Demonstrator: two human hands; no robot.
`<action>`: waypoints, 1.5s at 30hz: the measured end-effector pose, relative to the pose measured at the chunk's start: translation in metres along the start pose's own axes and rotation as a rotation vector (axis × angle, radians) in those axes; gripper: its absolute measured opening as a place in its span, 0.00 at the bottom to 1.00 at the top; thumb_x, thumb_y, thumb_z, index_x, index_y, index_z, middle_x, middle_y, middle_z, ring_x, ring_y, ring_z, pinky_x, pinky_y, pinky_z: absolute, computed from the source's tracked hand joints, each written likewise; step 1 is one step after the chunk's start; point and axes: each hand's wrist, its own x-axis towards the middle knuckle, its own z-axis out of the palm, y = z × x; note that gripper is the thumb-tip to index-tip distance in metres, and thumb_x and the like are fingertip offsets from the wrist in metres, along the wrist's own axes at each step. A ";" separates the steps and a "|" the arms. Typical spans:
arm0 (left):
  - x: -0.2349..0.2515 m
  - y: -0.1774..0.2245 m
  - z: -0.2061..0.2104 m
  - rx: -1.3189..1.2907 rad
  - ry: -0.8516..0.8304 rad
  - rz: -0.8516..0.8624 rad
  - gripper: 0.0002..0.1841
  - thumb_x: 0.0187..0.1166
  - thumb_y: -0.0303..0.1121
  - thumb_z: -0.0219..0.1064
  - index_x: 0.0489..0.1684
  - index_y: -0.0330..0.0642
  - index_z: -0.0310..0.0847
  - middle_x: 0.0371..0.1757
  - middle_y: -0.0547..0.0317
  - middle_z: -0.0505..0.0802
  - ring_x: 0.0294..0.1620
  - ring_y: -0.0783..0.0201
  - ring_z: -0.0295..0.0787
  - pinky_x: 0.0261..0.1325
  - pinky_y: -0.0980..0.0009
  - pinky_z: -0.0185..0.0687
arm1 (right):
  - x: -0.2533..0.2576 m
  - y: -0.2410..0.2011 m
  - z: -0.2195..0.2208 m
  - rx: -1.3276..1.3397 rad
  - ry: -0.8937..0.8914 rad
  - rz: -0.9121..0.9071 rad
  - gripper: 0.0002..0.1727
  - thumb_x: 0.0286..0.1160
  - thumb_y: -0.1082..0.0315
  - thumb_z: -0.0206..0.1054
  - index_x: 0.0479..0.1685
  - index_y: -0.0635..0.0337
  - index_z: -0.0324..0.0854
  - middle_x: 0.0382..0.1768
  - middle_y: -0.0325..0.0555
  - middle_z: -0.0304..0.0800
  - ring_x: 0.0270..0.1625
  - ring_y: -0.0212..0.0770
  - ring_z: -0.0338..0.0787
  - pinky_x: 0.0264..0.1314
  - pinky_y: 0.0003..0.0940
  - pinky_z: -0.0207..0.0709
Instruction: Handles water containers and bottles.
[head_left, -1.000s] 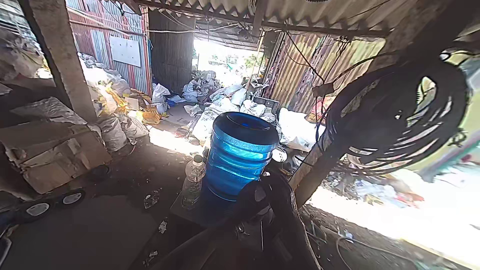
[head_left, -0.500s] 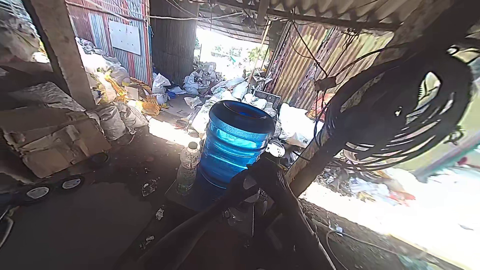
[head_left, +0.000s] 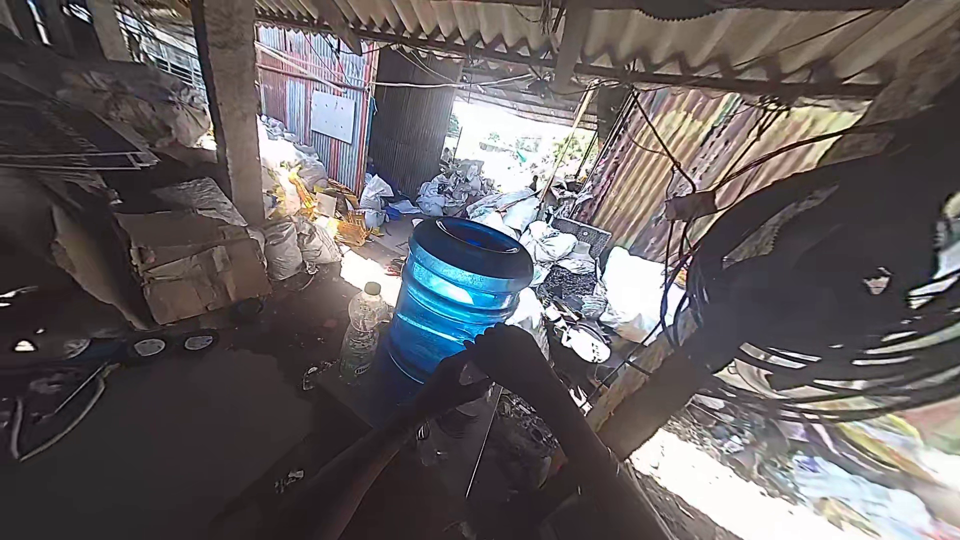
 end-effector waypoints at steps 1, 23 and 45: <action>-0.001 0.001 0.000 0.011 0.010 -0.011 0.26 0.78 0.38 0.72 0.71 0.30 0.79 0.67 0.45 0.90 0.72 0.67 0.84 0.78 0.69 0.74 | 0.001 -0.001 0.001 0.003 -0.003 0.011 0.29 0.87 0.53 0.54 0.20 0.65 0.83 0.23 0.57 0.86 0.36 0.59 0.92 0.35 0.54 0.82; -0.008 0.003 0.012 0.068 0.070 0.032 0.27 0.75 0.36 0.72 0.69 0.24 0.78 0.64 0.39 0.90 0.70 0.61 0.85 0.78 0.66 0.75 | -0.011 -0.046 -0.023 0.023 -0.186 0.590 0.38 0.88 0.39 0.48 0.33 0.66 0.88 0.33 0.60 0.92 0.46 0.62 0.94 0.43 0.60 0.80; -0.013 0.013 0.015 -0.011 0.108 0.036 0.22 0.75 0.31 0.69 0.63 0.24 0.82 0.61 0.43 0.91 0.67 0.71 0.85 0.75 0.74 0.75 | -0.012 -0.020 -0.021 0.014 -0.148 0.007 0.32 0.92 0.54 0.45 0.28 0.70 0.84 0.29 0.63 0.88 0.42 0.65 0.92 0.40 0.61 0.79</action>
